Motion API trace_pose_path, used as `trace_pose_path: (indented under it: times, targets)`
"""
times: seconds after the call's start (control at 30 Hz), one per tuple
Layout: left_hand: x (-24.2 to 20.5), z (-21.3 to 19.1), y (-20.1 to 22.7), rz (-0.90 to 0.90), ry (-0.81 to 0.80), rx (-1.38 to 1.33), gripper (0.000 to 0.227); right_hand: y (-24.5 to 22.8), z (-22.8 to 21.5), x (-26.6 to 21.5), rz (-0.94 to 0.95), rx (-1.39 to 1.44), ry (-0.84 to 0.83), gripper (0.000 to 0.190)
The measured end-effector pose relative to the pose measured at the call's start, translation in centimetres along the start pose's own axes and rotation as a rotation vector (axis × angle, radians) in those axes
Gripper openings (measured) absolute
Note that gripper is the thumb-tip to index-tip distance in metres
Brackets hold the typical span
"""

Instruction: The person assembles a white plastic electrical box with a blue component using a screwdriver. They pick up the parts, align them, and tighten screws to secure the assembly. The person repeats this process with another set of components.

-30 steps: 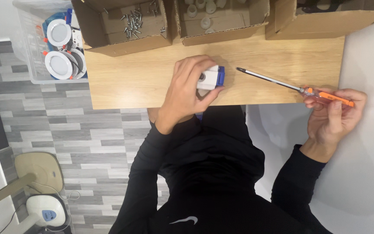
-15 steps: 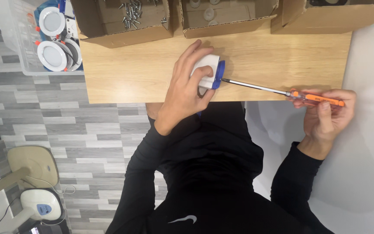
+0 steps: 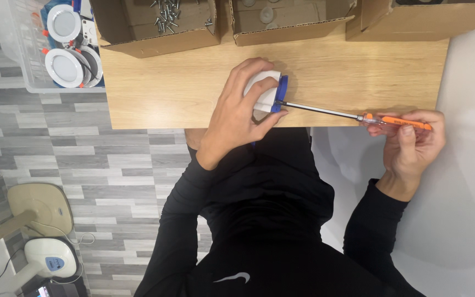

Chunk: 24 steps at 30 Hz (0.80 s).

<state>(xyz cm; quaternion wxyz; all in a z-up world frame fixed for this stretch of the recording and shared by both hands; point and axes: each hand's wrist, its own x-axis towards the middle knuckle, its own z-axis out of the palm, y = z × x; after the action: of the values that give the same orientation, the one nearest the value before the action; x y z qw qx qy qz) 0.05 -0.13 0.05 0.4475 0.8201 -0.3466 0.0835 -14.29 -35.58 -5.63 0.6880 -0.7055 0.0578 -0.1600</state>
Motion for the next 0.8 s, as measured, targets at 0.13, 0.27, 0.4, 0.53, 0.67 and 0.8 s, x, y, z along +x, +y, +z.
trace_pose_path:
  times: [0.13, 0.27, 0.4, 0.53, 0.67, 0.8]
  targets:
    - [-0.24, 0.16, -0.30, -0.004, -0.019, 0.025, 0.045, 0.33, -0.25, -0.22, 0.081, -0.057, 0.050, 0.042]
    - [-0.22, 0.00, -0.10, -0.003, -0.029, 0.017, 0.045, 0.04, -0.68, -0.11, 0.086, -0.101, -0.023, 0.050]
    - [-0.15, -0.03, -0.08, -0.003, -0.018, 0.037, 0.044, 0.31, -0.94, 0.28, 0.030, -0.046, -0.117, 0.024]
    - [-0.29, 0.03, -0.18, -0.002, -0.022, 0.043, 0.044, 0.59, -1.15, 0.39, -0.034, -0.009, -0.160, 0.025]
    - [-0.28, -0.01, -0.14, 0.004, -0.016, 0.049, 0.043, 0.42, -0.85, 0.43, -0.096, 0.000, -0.149, 0.024]
    - [-0.30, -0.01, -0.21, 0.000, -0.024, 0.059, 0.043, -0.05, -0.49, 0.72, -0.191, -0.015, -0.221, 0.021]
